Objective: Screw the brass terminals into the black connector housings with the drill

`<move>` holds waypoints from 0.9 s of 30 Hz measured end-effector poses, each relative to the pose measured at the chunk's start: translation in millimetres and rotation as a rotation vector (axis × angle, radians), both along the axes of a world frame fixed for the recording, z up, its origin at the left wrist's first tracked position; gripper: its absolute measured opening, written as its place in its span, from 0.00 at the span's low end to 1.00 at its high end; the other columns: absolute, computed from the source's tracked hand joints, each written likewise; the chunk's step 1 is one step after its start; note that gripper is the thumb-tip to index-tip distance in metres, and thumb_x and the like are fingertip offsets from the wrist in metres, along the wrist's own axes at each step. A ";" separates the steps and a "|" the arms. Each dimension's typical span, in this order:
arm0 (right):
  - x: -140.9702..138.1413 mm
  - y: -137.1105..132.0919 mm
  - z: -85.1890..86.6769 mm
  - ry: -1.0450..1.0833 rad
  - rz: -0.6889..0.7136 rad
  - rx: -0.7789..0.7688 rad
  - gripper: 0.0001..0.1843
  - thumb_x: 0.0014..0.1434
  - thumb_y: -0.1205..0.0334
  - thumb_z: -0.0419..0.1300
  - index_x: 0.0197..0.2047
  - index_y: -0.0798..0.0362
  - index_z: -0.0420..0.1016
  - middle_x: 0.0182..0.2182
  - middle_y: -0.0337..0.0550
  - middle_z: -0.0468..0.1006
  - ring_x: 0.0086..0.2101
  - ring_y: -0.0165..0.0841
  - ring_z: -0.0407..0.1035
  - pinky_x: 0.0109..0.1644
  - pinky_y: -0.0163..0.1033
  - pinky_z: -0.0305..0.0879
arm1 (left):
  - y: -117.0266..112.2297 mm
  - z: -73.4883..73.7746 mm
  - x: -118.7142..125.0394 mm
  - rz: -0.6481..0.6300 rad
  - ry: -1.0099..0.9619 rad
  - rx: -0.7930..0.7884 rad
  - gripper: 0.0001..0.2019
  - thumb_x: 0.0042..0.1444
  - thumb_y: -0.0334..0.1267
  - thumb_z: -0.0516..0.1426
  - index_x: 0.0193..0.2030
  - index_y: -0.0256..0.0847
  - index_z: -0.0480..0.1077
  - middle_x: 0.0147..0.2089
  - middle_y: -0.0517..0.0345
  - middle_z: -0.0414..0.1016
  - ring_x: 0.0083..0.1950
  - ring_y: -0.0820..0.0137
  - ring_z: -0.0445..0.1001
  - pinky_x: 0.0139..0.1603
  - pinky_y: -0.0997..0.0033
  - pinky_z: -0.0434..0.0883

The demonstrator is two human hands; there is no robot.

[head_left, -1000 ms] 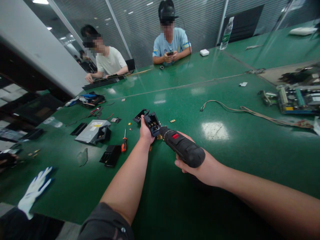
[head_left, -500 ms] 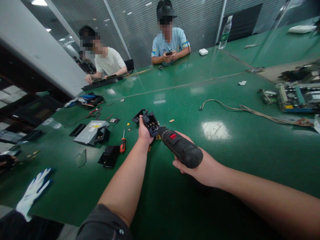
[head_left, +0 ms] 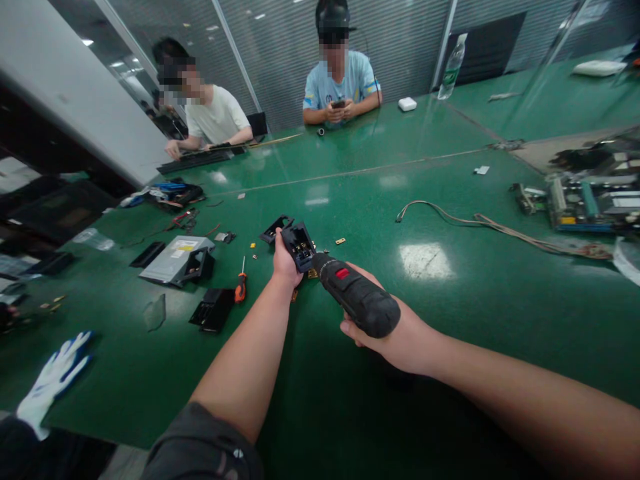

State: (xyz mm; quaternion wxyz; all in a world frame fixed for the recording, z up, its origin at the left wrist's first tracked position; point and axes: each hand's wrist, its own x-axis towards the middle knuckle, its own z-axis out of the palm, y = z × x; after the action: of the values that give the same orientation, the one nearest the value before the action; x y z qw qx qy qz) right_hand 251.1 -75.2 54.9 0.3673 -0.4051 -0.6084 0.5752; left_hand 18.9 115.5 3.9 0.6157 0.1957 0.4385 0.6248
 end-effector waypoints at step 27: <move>-0.1 -2.3 2.6 0.008 -0.010 0.009 0.59 0.68 0.54 0.71 0.91 0.55 0.47 0.43 0.44 0.85 0.36 0.41 0.80 0.40 0.50 0.78 | -1.6 -1.1 0.1 0.000 -0.005 -0.019 0.35 0.74 0.74 0.61 0.54 0.40 0.86 0.37 0.50 0.87 0.38 0.58 0.88 0.45 0.60 0.87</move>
State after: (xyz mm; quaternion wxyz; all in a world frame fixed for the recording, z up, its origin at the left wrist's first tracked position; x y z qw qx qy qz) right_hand 250.9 -77.5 57.5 0.3745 -0.4043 -0.6074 0.5721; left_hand 19.0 113.8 2.8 0.6186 0.1881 0.4430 0.6211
